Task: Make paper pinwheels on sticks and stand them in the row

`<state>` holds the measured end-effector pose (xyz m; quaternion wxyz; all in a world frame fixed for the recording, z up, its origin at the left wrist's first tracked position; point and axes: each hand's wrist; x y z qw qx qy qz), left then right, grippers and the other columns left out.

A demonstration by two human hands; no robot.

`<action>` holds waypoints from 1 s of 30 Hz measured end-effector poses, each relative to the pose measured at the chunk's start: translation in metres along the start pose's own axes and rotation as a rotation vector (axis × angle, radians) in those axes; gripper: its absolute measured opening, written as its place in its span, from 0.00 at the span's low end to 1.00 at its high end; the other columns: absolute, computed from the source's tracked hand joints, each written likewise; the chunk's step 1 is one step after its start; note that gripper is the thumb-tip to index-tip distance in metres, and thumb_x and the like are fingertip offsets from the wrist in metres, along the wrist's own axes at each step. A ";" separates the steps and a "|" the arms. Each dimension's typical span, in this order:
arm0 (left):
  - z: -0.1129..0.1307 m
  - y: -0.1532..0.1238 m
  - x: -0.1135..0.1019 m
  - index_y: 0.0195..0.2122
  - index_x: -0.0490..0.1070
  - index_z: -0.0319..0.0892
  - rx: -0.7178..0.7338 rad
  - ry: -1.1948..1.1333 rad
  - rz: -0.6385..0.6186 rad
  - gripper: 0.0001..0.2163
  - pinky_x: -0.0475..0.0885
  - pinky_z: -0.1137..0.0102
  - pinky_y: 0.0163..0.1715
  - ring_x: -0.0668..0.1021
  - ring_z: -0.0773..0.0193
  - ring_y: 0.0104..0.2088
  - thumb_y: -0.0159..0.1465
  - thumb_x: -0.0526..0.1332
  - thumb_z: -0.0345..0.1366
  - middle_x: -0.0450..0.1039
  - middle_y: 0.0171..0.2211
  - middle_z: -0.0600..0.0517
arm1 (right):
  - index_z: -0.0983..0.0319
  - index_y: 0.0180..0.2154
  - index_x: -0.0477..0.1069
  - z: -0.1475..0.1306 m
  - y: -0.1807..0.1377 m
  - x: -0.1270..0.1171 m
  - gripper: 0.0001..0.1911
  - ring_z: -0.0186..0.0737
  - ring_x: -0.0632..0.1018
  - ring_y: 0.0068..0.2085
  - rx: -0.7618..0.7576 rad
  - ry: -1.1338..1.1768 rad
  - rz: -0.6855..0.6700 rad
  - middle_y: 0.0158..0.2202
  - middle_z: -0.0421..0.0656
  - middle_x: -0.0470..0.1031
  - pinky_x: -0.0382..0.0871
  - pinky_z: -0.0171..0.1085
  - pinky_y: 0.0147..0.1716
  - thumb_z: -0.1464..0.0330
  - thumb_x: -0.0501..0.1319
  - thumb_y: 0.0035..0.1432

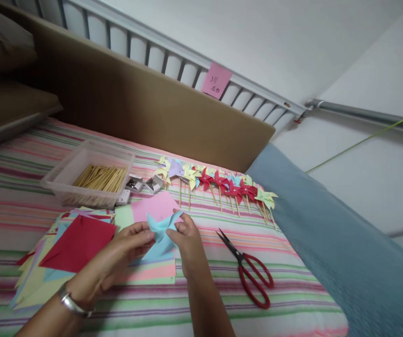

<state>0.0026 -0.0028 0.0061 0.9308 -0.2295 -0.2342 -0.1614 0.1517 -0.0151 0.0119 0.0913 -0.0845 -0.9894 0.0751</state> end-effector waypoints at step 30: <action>0.019 0.007 -0.033 0.25 0.73 0.37 0.186 -0.074 0.319 0.10 0.68 0.73 0.24 0.74 0.66 0.20 0.43 0.69 0.34 0.75 0.20 0.53 | 0.61 0.52 0.64 0.028 -0.009 0.032 0.27 0.35 0.75 0.31 -0.083 -0.188 -0.040 0.29 0.37 0.71 0.70 0.35 0.33 0.70 0.61 0.48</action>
Point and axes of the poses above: each hand's wrist, its own y-axis towards the middle knuckle, its own x-axis out of the palm, z = x × y
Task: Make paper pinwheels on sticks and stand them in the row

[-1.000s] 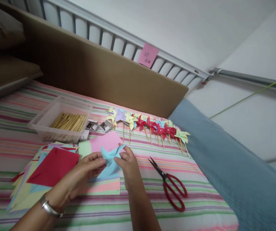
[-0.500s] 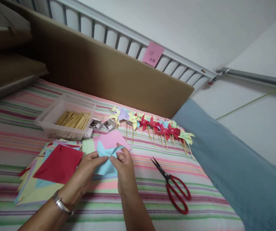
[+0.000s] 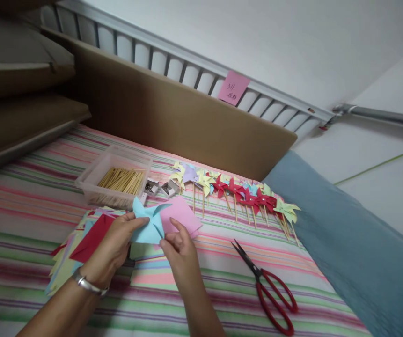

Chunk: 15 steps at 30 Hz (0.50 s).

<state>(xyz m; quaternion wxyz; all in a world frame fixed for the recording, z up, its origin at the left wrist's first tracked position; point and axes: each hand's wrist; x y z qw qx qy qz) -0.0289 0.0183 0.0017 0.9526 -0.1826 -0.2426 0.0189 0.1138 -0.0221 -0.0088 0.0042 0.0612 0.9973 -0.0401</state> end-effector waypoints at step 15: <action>-0.001 -0.002 0.003 0.25 0.74 0.38 -0.041 0.028 -0.073 0.07 0.66 0.75 0.22 0.73 0.68 0.20 0.45 0.68 0.33 0.74 0.20 0.53 | 0.55 0.35 0.76 -0.006 -0.005 -0.018 0.11 0.45 0.64 0.57 -0.599 -0.573 -0.038 0.56 0.45 0.64 0.60 0.45 0.54 0.74 0.57 0.56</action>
Point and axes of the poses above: each hand's wrist, its own y-axis towards the middle knuckle, its own x-axis out of the palm, z = x × y
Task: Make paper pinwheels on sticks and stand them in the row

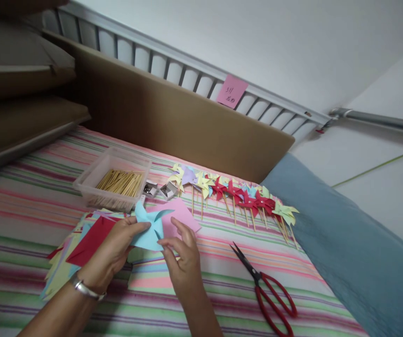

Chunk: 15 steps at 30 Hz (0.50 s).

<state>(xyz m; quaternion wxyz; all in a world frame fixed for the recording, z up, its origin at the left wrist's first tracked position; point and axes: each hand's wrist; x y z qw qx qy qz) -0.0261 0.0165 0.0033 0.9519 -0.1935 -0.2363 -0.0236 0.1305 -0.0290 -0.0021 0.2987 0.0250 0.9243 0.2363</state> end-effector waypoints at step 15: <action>-0.018 -0.001 0.013 0.25 0.74 0.37 -0.039 0.133 0.011 0.11 0.63 0.75 0.18 0.70 0.69 0.16 0.42 0.69 0.36 0.73 0.17 0.54 | 0.61 0.27 0.73 0.002 0.004 0.008 0.03 0.49 0.60 0.61 0.350 0.084 0.076 0.58 0.50 0.63 0.54 0.48 0.57 0.70 0.61 0.51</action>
Point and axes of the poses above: each hand's wrist, its own y-axis towards the middle knuckle, its own x-axis out of the palm, z = x × y
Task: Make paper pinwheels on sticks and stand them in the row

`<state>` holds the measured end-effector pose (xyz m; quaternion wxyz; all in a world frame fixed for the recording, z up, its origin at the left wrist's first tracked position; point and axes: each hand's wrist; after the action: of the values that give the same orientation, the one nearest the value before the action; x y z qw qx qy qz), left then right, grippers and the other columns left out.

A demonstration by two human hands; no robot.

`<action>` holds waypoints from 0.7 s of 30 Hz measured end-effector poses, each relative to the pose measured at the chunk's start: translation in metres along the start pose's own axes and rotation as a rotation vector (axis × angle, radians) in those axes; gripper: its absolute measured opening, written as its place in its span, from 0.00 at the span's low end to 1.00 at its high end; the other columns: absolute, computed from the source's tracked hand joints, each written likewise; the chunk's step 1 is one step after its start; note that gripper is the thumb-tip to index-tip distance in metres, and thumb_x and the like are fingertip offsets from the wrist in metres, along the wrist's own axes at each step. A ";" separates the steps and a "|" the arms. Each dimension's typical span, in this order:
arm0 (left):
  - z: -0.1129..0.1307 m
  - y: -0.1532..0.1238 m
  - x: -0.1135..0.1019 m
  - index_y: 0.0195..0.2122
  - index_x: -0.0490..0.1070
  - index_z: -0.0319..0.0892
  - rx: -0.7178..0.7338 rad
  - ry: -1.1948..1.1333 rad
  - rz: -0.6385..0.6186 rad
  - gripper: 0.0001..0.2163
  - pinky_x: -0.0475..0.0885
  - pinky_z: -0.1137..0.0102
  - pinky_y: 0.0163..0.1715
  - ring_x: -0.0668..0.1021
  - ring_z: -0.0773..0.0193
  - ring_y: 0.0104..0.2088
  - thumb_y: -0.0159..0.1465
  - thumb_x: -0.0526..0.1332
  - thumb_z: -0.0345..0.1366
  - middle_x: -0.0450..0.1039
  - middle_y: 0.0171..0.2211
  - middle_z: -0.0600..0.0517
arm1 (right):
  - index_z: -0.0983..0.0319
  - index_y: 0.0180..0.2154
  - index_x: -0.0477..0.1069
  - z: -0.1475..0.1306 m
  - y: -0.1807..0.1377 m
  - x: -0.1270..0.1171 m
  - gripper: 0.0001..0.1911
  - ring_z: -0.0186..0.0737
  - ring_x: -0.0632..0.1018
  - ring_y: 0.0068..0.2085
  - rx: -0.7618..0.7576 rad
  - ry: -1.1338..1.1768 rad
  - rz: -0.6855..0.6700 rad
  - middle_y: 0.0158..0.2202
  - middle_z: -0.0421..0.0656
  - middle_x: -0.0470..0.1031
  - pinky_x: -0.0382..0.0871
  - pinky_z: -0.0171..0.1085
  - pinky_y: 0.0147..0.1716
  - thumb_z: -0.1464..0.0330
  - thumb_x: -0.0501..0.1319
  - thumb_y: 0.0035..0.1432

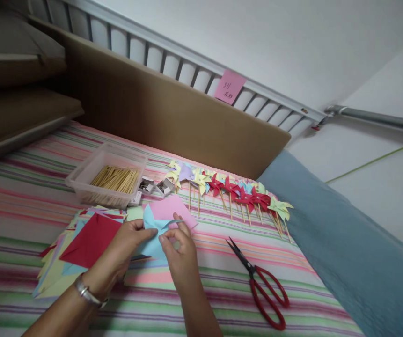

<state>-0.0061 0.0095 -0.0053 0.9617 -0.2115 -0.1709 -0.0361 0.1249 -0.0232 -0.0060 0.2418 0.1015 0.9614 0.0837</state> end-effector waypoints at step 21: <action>0.002 -0.001 0.000 0.21 0.73 0.38 -0.009 -0.051 -0.047 0.08 0.68 0.72 0.24 0.72 0.67 0.21 0.43 0.69 0.34 0.72 0.19 0.54 | 0.59 0.29 0.78 -0.007 0.002 -0.012 0.07 0.46 0.57 0.63 -0.043 0.088 -0.142 0.58 0.48 0.65 0.55 0.47 0.57 0.73 0.61 0.52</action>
<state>-0.0066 0.0091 -0.0035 0.9550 -0.2124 -0.2000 -0.0538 0.1322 -0.0248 0.0058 0.2069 0.0243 0.9738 0.0915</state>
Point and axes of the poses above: each hand's wrist, its own y-axis towards the middle knuckle, its own x-axis out of the palm, z = x × y
